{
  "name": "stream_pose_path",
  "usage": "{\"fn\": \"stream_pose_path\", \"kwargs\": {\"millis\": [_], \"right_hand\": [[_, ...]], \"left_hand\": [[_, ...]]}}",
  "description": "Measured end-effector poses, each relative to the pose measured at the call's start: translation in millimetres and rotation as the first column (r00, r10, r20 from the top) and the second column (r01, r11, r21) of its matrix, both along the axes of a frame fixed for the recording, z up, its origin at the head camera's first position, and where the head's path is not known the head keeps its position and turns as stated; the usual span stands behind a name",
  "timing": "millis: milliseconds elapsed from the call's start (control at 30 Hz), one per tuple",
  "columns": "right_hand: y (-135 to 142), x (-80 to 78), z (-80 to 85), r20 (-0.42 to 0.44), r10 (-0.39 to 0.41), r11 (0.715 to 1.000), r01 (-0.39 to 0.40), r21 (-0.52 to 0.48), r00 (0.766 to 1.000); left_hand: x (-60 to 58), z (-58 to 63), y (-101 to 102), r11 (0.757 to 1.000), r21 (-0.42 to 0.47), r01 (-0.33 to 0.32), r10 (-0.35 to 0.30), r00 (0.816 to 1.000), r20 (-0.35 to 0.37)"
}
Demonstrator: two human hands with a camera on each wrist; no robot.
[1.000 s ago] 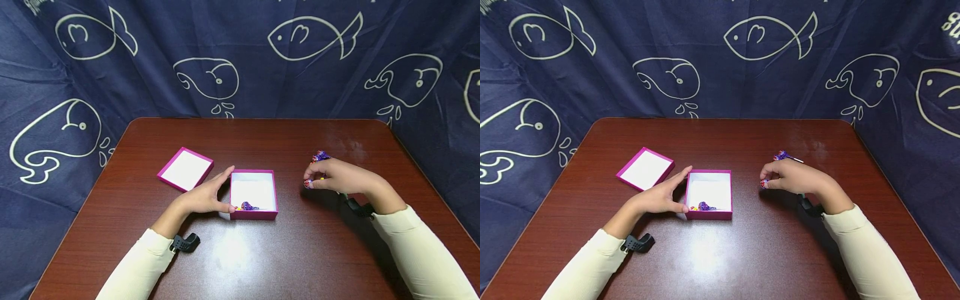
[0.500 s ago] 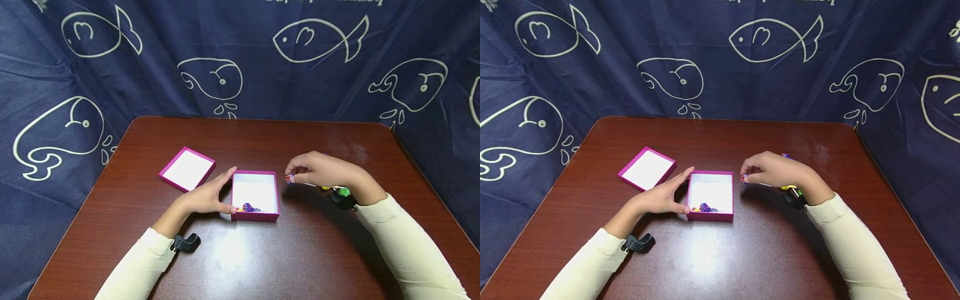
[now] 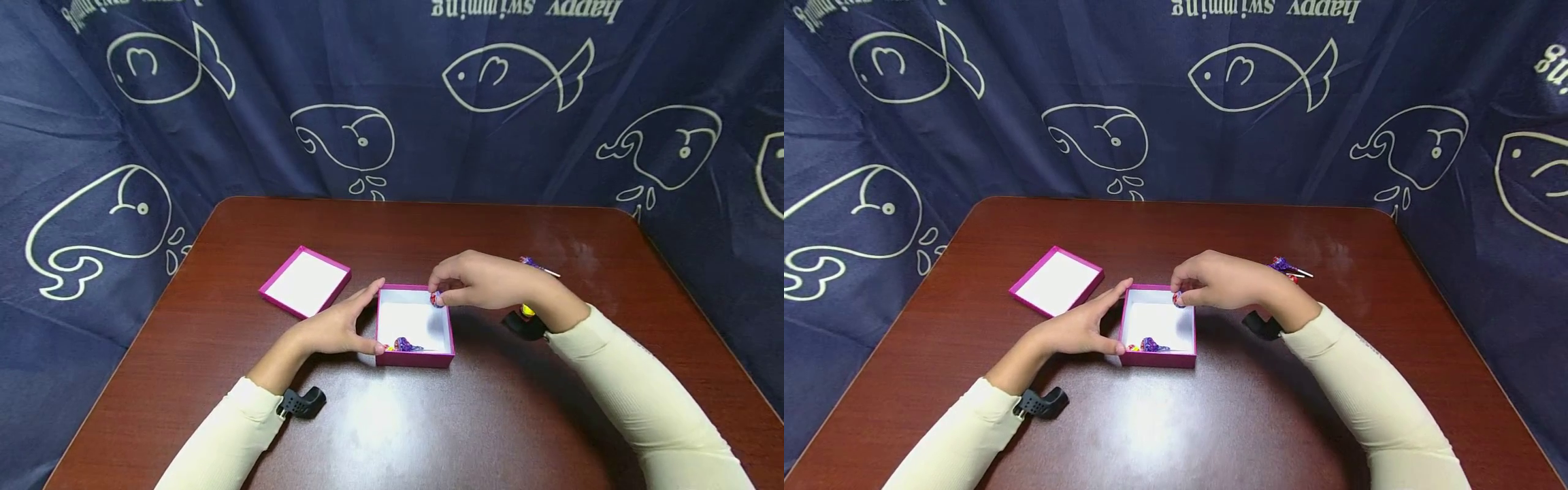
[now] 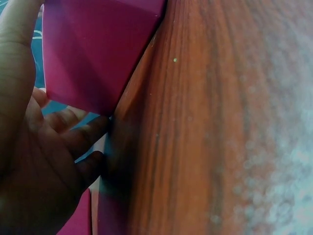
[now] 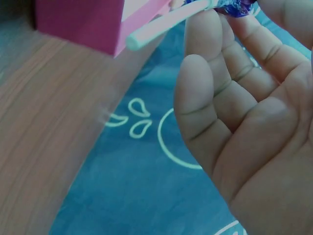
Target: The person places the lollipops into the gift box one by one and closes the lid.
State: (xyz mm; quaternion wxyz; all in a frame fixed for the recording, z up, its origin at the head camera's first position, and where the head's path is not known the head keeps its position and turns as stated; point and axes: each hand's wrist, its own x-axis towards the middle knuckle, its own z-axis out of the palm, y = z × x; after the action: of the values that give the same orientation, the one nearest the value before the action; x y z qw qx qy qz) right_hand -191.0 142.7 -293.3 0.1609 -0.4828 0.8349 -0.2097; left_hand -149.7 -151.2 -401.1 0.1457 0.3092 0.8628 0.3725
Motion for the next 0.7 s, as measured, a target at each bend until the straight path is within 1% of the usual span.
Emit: {"fn": "stream_pose_path", "kwargs": {"millis": [167, 300, 433, 567, 700], "right_hand": [[-16.7, 0.4, -2.7, -0.009, 0.047, 0.999, -0.048, -0.023, 0.999], [-28.8, 0.0, -7.2, -0.018, 0.051, 0.999, -0.051, -0.016, 0.999], [-38.9, -0.3, -13.7, -0.042, 0.048, 0.999, -0.049, -0.012, 0.998], [-49.7, 1.4, -21.5, -0.068, 0.078, 0.997, -0.079, -0.02, 0.995], [-58.1, 2.9, -29.8, -0.072, 0.103, 0.994, -0.105, -0.022, 0.992]], "left_hand": [[0.0, -1.8, -0.8, 1.0, 0.014, -0.012, 0.012, 1.0, -0.001], [0.7, -1.1, -1.3, 1.0, 0.013, -0.011, 0.011, 1.0, 0.006], [0.6, -0.9, -1.3, 1.0, 0.009, -0.009, 0.009, 1.0, 0.016], [0.6, -1.0, -1.5, 1.0, 0.012, -0.004, 0.004, 1.0, 0.018], [0.7, -1.1, -1.3, 1.0, 0.014, -0.004, 0.004, 1.0, 0.02]]}}
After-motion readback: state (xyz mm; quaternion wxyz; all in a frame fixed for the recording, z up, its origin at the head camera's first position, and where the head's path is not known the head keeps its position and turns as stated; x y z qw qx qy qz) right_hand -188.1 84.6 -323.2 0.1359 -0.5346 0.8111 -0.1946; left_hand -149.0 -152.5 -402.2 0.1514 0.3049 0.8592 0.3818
